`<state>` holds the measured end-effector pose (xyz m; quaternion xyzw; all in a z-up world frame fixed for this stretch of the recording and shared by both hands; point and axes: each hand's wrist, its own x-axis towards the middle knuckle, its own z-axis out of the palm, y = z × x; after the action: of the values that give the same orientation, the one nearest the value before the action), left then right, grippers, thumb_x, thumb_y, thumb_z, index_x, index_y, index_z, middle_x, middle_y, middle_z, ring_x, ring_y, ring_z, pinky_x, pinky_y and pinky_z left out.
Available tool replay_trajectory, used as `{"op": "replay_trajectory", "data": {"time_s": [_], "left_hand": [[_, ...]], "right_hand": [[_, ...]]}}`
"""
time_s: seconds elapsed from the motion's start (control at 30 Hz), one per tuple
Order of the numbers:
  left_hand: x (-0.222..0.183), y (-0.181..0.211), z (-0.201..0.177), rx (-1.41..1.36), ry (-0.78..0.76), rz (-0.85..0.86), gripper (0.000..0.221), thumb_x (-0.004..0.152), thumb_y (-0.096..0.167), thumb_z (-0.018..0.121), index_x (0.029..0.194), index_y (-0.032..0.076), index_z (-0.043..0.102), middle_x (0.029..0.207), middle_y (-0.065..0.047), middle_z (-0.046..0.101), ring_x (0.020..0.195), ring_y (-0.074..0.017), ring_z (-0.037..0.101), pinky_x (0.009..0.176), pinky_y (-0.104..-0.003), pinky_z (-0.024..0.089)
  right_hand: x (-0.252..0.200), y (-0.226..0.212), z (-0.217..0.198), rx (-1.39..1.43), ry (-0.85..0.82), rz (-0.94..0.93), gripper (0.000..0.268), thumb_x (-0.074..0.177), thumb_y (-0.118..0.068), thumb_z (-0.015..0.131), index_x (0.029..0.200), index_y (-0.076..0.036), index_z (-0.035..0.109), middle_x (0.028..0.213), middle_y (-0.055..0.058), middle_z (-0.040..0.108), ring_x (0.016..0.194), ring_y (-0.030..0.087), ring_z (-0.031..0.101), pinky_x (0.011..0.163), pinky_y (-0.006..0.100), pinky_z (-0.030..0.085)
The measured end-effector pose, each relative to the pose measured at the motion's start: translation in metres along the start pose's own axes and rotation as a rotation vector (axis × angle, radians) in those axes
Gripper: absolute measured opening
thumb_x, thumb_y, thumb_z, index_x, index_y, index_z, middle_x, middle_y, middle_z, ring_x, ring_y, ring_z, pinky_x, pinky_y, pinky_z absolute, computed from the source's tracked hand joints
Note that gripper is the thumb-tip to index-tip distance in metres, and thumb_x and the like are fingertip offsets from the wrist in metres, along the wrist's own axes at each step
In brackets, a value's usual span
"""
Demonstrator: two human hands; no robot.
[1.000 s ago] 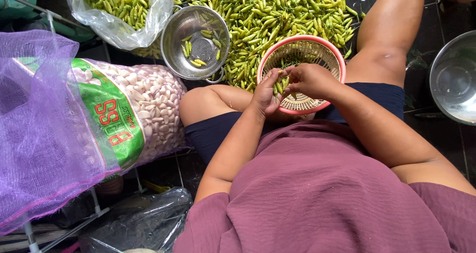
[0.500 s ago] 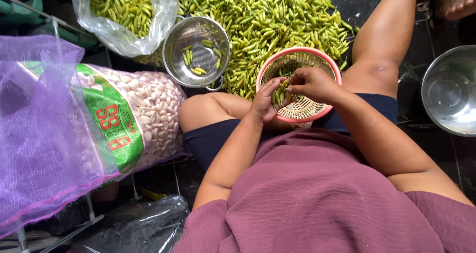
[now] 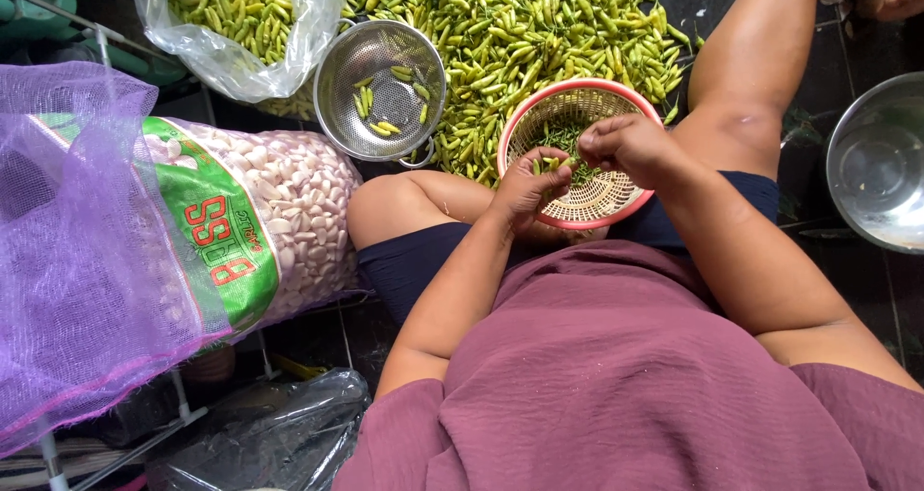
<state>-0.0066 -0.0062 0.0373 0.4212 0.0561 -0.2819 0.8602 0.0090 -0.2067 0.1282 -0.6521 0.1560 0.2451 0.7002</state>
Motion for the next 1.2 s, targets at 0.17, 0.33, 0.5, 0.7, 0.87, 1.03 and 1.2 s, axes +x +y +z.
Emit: {"op": "replay_trajectory", "data": {"time_s": [0.17,0.33,0.5,0.7,0.87,1.03,1.2], "left_hand": [[0.001,0.01,0.0,-0.025,0.03,-0.005,0.037,0.088,0.008,0.083,0.118,0.004,0.063,0.1,-0.009,0.076,0.077,-0.0147,0.076,0.068,-0.025,0.068],[-0.001,0.011,0.009,0.019,0.028,0.036,0.036,0.086,0.01,0.085,0.116,0.006,0.066,0.094,-0.006,0.076,0.075,-0.0154,0.076,0.07,-0.031,0.068],[-0.013,0.022,0.015,-0.014,0.019,-0.014,0.041,0.085,0.007,0.085,0.121,0.009,0.065,0.099,-0.006,0.074,0.079,-0.0174,0.076,0.078,-0.038,0.068],[-0.016,0.033,0.018,-0.095,0.039,-0.047,0.038,0.091,0.015,0.081,0.124,0.008,0.063,0.099,-0.008,0.074,0.08,-0.0156,0.075,0.076,-0.034,0.068],[0.001,0.012,0.0,-0.014,0.07,-0.027,0.034,0.092,0.021,0.082,0.121,0.011,0.066,0.098,-0.007,0.076,0.076,-0.0132,0.076,0.069,-0.028,0.068],[0.001,0.013,-0.002,-0.071,0.137,-0.034,0.024,0.094,0.026,0.079,0.109,0.014,0.065,0.093,-0.008,0.076,0.072,-0.0128,0.074,0.062,-0.023,0.066],[-0.001,0.024,0.003,-0.234,0.067,-0.16,0.016,0.096,0.024,0.072,0.107,0.016,0.064,0.084,-0.008,0.073,0.07,-0.0164,0.073,0.061,-0.026,0.066]], "right_hand": [[-0.011,-0.008,0.003,-0.452,-0.001,-0.357,0.028,0.09,-0.014,0.079,0.117,-0.007,0.073,0.103,0.013,0.067,0.097,0.026,0.064,0.085,0.036,0.049],[-0.009,-0.015,0.015,-0.847,-0.039,-0.646,0.021,0.086,-0.023,0.085,0.105,-0.015,0.08,0.121,0.014,0.067,0.116,0.038,0.065,0.101,0.048,0.047],[-0.014,-0.017,0.025,-0.181,0.011,-0.526,0.014,0.098,-0.004,0.071,0.112,-0.003,0.072,0.094,0.006,0.07,0.09,0.012,0.066,0.085,0.028,0.055],[-0.016,-0.023,0.01,-0.331,-0.004,-0.364,0.019,0.092,-0.003,0.076,0.11,-0.001,0.074,0.082,0.01,0.07,0.073,0.014,0.066,0.067,0.03,0.057],[-0.021,-0.008,0.026,-0.588,-0.01,-0.383,0.029,0.087,-0.009,0.08,0.116,-0.006,0.077,0.086,0.01,0.074,0.081,0.021,0.069,0.078,0.037,0.054],[-0.021,-0.006,0.023,-0.941,0.117,-0.47,0.015,0.095,-0.026,0.077,0.105,-0.015,0.078,0.084,0.005,0.076,0.085,0.029,0.074,0.075,0.039,0.055],[-0.007,0.009,0.011,-0.698,-0.087,-0.61,0.005,0.098,-0.014,0.073,0.101,-0.012,0.076,0.09,0.008,0.071,0.092,0.026,0.071,0.085,0.038,0.052]]}}
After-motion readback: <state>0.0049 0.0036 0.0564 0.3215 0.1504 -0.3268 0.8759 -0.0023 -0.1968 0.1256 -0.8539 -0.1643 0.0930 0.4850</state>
